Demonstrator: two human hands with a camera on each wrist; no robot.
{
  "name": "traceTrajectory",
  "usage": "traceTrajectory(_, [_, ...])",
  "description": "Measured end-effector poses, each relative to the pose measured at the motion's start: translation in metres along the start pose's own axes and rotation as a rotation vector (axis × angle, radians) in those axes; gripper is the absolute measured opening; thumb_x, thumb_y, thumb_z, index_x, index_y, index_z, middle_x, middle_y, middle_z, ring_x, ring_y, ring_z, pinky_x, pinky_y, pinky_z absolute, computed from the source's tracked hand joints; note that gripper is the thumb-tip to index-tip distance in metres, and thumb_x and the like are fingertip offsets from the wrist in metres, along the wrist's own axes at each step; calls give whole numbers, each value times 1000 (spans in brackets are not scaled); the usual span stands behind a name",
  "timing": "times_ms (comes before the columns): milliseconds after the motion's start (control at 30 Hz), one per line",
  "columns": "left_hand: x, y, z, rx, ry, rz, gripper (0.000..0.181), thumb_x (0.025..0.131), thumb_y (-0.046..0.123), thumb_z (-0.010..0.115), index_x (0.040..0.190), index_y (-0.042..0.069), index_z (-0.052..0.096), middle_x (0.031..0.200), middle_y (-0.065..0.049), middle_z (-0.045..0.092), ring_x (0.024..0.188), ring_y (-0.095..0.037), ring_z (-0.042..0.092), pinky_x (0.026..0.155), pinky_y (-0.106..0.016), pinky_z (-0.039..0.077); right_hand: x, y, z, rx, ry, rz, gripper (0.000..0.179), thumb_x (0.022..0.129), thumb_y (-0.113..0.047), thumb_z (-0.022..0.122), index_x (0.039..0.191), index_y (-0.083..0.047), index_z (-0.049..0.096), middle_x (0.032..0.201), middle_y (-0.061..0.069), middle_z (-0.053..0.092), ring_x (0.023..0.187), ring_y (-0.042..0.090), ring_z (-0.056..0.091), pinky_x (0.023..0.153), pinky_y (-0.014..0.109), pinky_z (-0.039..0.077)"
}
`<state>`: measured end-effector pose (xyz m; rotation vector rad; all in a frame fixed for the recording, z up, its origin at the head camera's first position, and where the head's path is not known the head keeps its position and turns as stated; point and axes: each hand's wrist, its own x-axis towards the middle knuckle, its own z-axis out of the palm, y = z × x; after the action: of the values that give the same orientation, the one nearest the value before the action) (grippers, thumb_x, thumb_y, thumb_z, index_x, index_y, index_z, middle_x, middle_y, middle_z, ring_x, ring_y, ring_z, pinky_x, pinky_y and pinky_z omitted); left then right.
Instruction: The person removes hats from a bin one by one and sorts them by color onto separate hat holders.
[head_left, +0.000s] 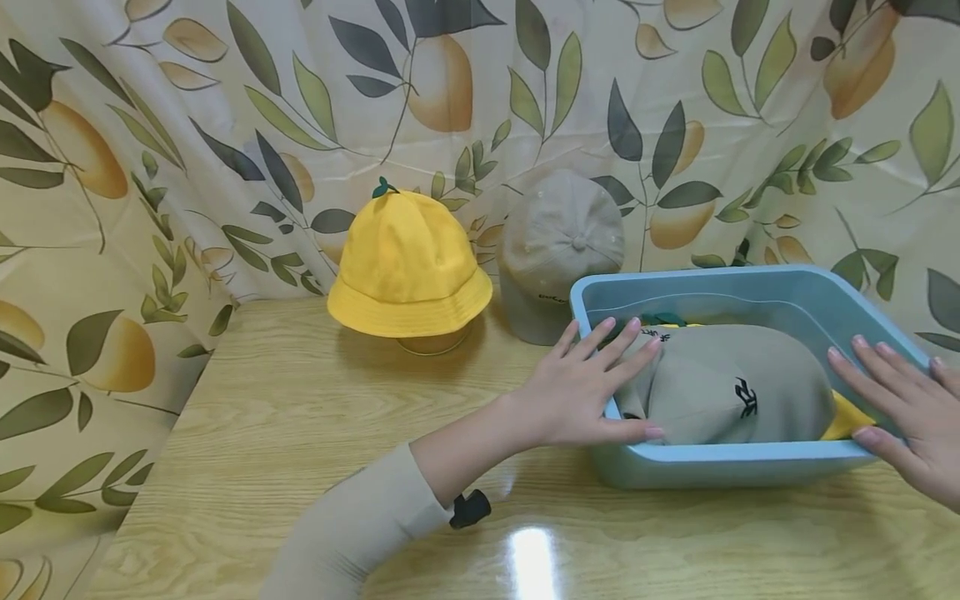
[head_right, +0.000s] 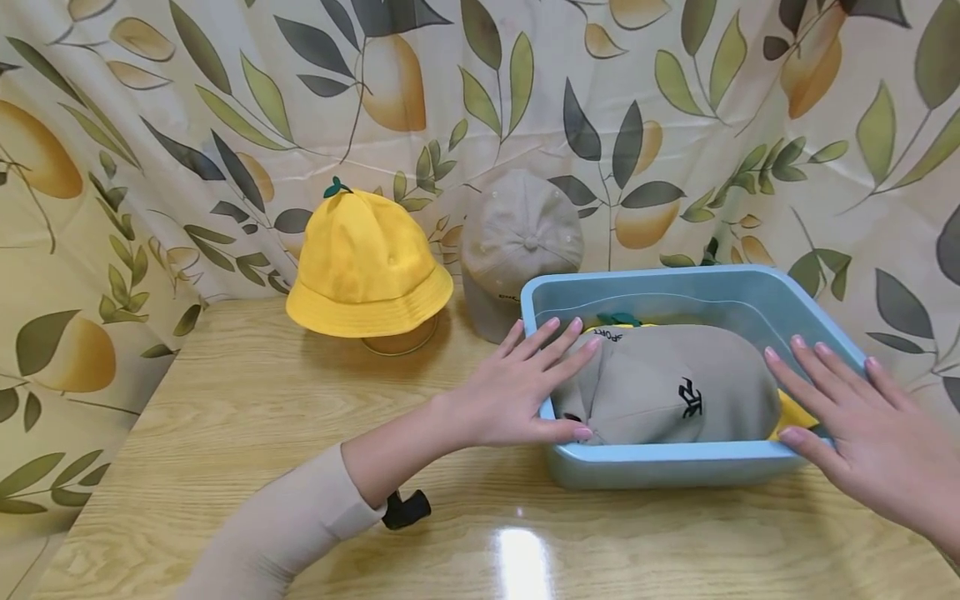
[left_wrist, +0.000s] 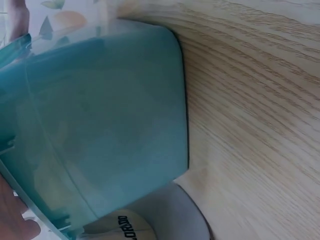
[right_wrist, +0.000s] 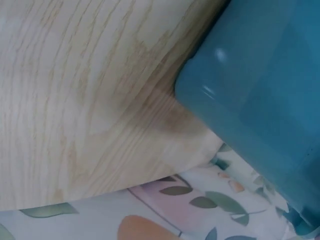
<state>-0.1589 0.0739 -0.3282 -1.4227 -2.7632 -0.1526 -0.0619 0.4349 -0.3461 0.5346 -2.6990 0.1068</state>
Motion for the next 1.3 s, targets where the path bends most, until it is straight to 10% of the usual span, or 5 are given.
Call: traceTrajectory(1300, [-54,-27,-2,41,59,-5,84,88,70,38,152,30,2,159,2,-3,145,-18,-9,116,-49,0,20,-44,-3,-5,-76,-112,85,86,-61,52,153,-26,13,159,-11,1,145,6,-5,117,40,-9])
